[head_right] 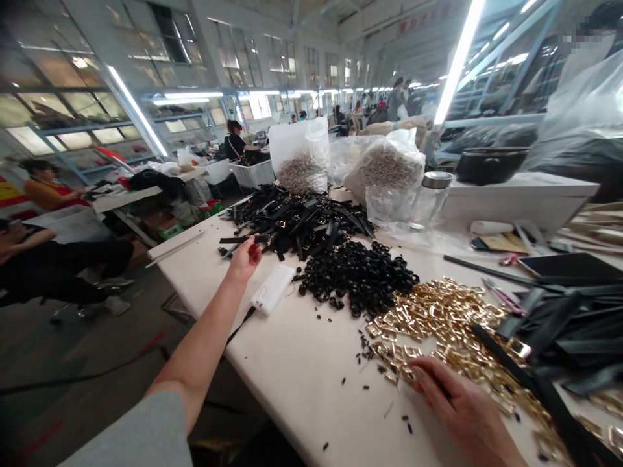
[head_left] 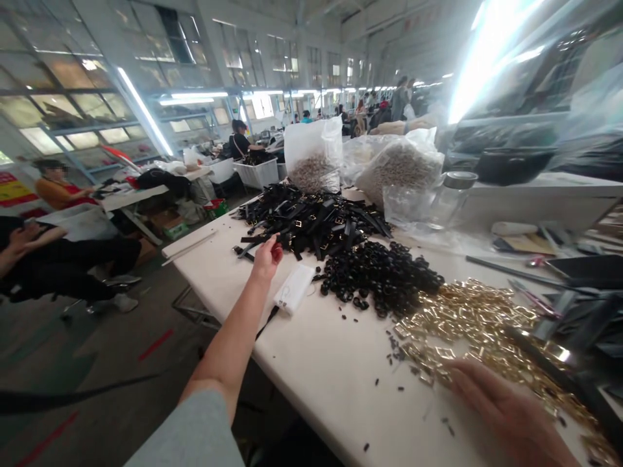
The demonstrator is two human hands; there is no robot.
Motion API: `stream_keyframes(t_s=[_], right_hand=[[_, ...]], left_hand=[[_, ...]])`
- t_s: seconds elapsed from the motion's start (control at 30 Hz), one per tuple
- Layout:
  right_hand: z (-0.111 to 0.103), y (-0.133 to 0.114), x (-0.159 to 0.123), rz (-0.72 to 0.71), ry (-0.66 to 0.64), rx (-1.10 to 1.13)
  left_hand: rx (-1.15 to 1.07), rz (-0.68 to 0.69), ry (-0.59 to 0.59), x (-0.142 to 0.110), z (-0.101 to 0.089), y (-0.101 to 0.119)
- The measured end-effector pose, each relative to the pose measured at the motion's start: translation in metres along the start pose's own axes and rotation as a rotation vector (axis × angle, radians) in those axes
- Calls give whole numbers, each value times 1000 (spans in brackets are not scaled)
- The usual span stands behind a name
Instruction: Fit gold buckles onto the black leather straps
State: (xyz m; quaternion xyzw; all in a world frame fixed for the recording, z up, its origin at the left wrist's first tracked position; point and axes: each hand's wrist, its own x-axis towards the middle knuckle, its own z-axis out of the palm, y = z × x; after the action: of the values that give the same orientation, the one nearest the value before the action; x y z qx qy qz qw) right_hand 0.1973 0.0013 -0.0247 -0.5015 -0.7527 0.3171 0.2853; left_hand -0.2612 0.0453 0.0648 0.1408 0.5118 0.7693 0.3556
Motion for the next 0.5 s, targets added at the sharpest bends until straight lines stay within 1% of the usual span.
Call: stream_keyframes(t_s=[0.07,0.13,0.2,0.27,0.33,0.4,0.5], right_hand=[[0,1,0,-1,3,-18],[1,1,0,-9,14,-41],[2,-2,0,-19,20,-66],[2,-8,-1,-22,32,-77],[2,-18,-5,-17,45,-53],[3,-29,-11,-33,81,-2],[5,-44,-20,-122,135,95]], left_hand=[[26,2,112,15,-20,4],[50,8,199,25,-34,8],[78,8,254,30,-42,12],[112,-8,279,29,-47,16],[146,-24,278,21,-50,15],[175,-24,244,6,-50,10],[189,63,155,-30,-39,2]])
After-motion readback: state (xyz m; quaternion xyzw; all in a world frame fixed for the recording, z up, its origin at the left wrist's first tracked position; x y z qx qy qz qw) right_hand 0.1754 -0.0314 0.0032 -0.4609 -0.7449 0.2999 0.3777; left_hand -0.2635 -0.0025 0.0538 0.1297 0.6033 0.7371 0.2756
